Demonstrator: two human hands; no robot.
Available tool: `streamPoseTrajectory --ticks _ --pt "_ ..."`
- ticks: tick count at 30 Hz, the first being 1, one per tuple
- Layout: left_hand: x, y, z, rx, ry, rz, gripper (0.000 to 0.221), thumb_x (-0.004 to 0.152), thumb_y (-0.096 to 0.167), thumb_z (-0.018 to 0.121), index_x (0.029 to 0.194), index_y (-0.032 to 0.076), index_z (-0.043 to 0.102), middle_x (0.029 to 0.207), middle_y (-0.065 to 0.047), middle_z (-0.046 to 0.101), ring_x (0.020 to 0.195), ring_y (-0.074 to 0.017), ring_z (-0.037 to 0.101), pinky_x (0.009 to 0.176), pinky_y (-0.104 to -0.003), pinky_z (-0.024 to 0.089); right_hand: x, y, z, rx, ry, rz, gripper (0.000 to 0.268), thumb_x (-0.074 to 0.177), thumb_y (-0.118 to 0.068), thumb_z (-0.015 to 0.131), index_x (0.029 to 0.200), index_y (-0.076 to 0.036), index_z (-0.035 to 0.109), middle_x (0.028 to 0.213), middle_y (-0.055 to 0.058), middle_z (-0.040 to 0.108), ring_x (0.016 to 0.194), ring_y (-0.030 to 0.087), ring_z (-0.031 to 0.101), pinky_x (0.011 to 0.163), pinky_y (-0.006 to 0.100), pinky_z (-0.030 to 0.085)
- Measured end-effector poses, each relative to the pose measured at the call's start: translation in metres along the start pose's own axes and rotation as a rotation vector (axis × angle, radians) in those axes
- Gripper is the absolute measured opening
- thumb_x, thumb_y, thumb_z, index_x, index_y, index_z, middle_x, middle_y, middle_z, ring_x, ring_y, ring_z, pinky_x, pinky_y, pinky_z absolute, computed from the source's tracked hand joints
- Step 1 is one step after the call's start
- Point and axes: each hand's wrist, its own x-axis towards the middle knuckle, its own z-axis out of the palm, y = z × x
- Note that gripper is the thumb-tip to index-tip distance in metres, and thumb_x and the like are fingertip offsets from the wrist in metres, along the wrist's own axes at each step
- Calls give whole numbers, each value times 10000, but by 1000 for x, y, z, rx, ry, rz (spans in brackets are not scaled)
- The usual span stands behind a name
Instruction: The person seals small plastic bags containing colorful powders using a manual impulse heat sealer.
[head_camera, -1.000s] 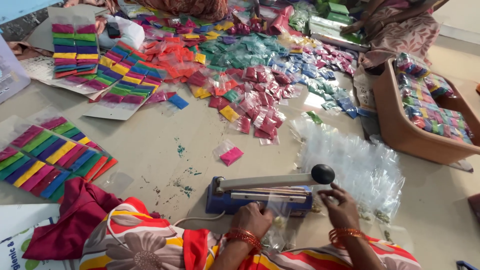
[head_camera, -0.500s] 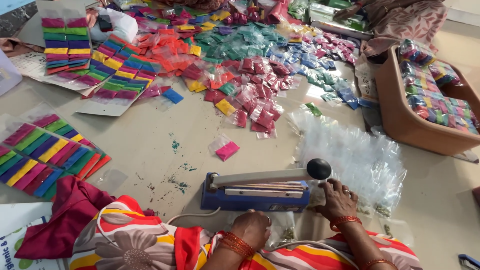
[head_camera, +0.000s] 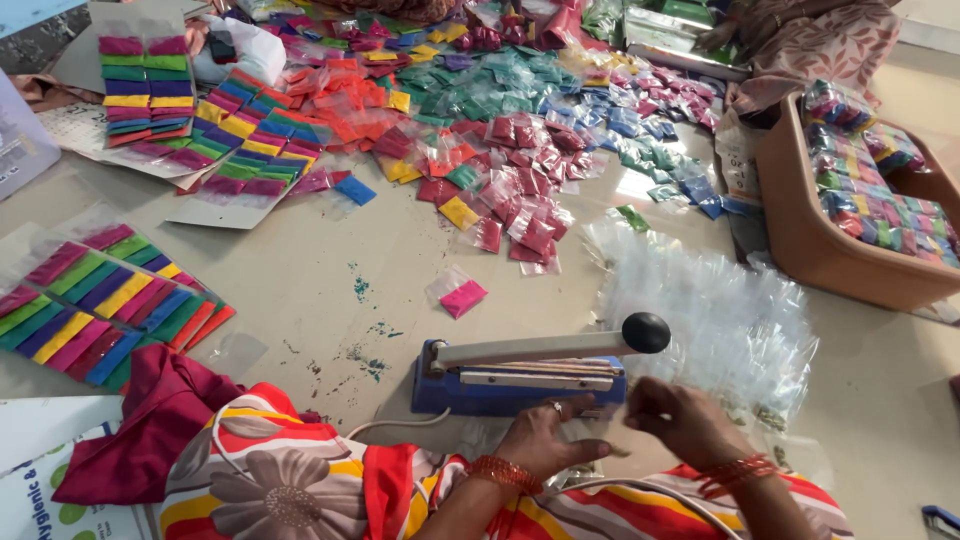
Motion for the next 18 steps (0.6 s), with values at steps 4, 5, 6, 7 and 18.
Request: streamPoseTrajectory --ticks 4,5,6,7,18 --pt "5 -10 -1 -206 -116 -271 462 784 386 862 1123 88 764 995 -68 796 957 -152 767 877 -332 587 23 4 41 179 -75 -129 140 843 -57 766 957 -52 685 860 56 798 832 110 755 780 287 607" --pt "6 -17 -1 -316 -80 -357 365 815 335 829 1081 89 790 935 -44 795 861 -123 750 759 -318 598 28 6 51 338 -36 -194 128 848 -33 755 956 -23 685 858 71 765 830 141 732 768 305 598" --pt "8 -24 0 -429 -43 -440 276 845 284 797 1040 90 816 874 -19 793 765 -95 733 641 -303 609 34 7 59 494 4 -259 118 853 -10 744 954 6 685 856 85 732 828 172 710 756 322 588" --pt "10 -31 0 -429 -40 -441 276 845 284 797 1040 90 816 874 -19 793 765 -95 733 641 -303 609 33 0 67 493 1 -260 118 853 -10 744 954 6 685 856 85 732 828 172 710 756 322 588" --pt "23 -69 3 -209 455 -560 300 839 369 828 871 70 821 712 -71 768 577 -164 699 499 -288 527 57 13 129 1004 164 255 137 846 -95 791 854 10 704 672 98 689 537 189 632 490 322 483"
